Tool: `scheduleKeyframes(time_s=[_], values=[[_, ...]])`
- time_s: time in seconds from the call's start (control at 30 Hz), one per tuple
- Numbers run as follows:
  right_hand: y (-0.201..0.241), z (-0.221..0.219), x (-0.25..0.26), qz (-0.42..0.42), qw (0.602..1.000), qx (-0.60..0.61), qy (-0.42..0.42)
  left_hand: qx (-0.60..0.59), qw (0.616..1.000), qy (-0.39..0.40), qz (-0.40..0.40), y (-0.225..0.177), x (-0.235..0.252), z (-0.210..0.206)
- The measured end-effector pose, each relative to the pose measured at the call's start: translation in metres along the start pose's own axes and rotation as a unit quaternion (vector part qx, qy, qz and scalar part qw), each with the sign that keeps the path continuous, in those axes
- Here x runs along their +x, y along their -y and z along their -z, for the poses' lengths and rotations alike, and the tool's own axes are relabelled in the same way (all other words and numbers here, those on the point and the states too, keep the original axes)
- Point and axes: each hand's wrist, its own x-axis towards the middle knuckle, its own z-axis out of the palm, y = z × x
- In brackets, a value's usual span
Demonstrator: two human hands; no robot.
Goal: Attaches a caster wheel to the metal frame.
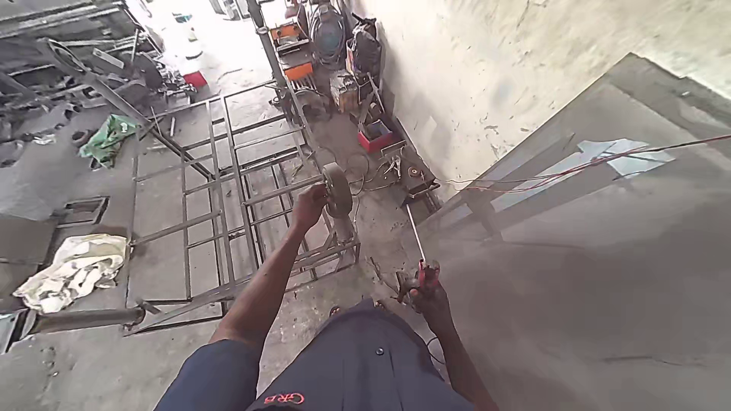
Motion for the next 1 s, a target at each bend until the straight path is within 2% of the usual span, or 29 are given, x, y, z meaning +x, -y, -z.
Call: scheduleKeyframes(time_s=[0.13,0.33,0.47,0.57,0.67,0.87,1.0], values=[[-0.006,0.003,-0.004,-0.001,1.0,0.02,0.017,-0.009,0.999,0.011,0.032,-0.006,-0.002,0.002],[0.004,0.005,-0.001,0.015,0.993,0.05,0.101,-0.01,1.0,-0.007,0.012,-0.009,-0.005,0.002],[0.01,0.001,0.013,0.053,0.985,-0.051,0.153,0.018,1.0,-0.004,0.012,-0.011,-0.003,0.005],[0.026,-0.004,0.022,0.071,0.963,-0.188,0.18,0.031,0.999,0.003,0.009,-0.007,0.001,0.005],[0.042,-0.014,0.024,0.08,0.942,-0.259,0.198,0.033,0.999,0.007,0.001,-0.003,0.003,0.005],[0.049,-0.032,0.023,0.105,0.94,-0.265,0.189,0.032,0.999,0.007,-0.012,-0.001,0.002,0.004],[0.045,-0.035,0.017,0.073,0.958,-0.232,0.152,0.034,0.999,0.008,-0.019,0.0,0.003,0.005]])
